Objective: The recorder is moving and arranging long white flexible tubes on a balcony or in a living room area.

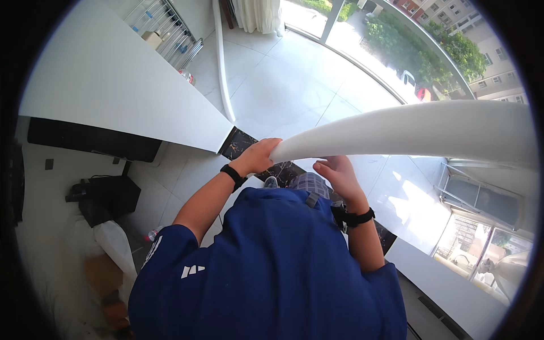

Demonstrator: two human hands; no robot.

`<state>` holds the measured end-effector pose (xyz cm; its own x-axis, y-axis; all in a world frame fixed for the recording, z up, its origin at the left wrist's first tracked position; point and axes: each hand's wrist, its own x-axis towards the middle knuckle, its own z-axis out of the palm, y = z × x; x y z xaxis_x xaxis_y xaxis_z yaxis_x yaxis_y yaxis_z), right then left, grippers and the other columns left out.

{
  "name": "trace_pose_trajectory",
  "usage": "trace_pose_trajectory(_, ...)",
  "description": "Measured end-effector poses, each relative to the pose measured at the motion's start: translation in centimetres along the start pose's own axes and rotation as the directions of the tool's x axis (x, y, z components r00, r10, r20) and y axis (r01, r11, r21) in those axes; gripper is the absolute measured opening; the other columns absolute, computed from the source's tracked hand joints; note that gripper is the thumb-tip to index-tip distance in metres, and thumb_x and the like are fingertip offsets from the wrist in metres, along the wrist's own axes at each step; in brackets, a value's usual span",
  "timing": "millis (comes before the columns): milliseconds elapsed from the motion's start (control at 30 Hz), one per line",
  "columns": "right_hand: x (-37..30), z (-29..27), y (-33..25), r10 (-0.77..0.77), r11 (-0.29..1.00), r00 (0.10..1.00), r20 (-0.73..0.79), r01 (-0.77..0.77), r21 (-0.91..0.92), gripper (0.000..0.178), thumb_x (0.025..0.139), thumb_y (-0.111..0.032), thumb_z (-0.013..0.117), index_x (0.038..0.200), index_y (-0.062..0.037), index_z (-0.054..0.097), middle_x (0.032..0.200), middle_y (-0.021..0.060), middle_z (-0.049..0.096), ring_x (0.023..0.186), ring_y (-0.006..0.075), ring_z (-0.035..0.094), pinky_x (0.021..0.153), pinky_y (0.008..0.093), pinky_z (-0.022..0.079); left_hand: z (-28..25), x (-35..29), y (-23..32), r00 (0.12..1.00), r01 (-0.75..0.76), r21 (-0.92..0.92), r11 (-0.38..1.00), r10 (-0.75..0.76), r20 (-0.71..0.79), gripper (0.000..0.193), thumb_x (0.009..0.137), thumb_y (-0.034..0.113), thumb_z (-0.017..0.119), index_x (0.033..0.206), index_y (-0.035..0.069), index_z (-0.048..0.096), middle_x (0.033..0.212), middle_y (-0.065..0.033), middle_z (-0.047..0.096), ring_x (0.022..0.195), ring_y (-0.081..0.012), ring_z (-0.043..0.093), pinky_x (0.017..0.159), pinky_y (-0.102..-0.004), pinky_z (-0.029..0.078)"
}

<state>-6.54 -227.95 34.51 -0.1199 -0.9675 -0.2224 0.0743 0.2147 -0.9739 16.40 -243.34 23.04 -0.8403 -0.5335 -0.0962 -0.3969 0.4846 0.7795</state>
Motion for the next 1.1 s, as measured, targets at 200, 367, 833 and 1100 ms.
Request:
trace_pose_trajectory(200,11.3,-8.5,-3.7,-0.174,0.983,0.956,-0.235,0.184,0.02,0.054,0.09,-0.025,0.071,0.135,-0.0032,0.05,0.132,0.0132,0.059,0.125,0.0299,0.055,0.102,0.0448,0.044,-7.4,18.3,-1.7,0.991,-0.123,0.082,0.989,0.127,-0.052,0.057,0.076,-0.001,0.062,0.131,0.01,0.052,0.121,-0.0131,0.061,0.116,-0.0344,0.054,0.101,-0.0434,0.043)
trace_pose_trajectory(367,26.9,-13.3,-8.0,-0.169,0.979,0.919,-0.356,0.198,0.046,0.044,0.082,0.005,0.059,0.126,-0.0007,0.056,0.119,0.0069,0.06,0.109,0.019,0.057,0.094,0.0335,0.045,-16.0,29.4,-8.8,0.995,-0.001,0.198,0.98,0.02,-0.095,0.057,0.076,-0.003,0.059,0.13,0.012,0.053,0.12,-0.0115,0.061,0.115,-0.0332,0.054,0.098,-0.0425,0.044)
trace_pose_trajectory(833,80.5,-3.3,-26.8,-0.423,0.902,0.895,0.142,0.403,0.152,0.057,0.077,-0.017,0.085,0.122,-0.0009,0.055,0.112,0.0059,0.063,0.107,0.0188,0.06,0.096,0.0348,0.045,-41.9,42.8,-29.9,0.677,0.408,-0.005,0.913,-0.306,-0.669,0.054,0.074,-0.007,0.055,0.126,0.009,0.056,0.111,-0.0145,0.065,0.107,-0.0395,0.057,0.092,-0.0496,0.048)
trace_pose_trajectory(1100,103.3,0.8,-32.7,-0.361,0.931,0.926,0.105,0.366,-0.023,0.047,0.086,-0.009,0.072,0.127,0.0002,0.051,0.117,0.0127,0.064,0.111,0.0248,0.062,0.093,0.0404,0.051,-56.1,52.1,-40.9,0.723,0.47,0.014,0.883,-0.376,-0.579,0.059,0.074,-0.003,0.063,0.131,0.006,0.053,0.111,-0.014,0.065,0.107,-0.0377,0.059,0.092,-0.0474,0.049)
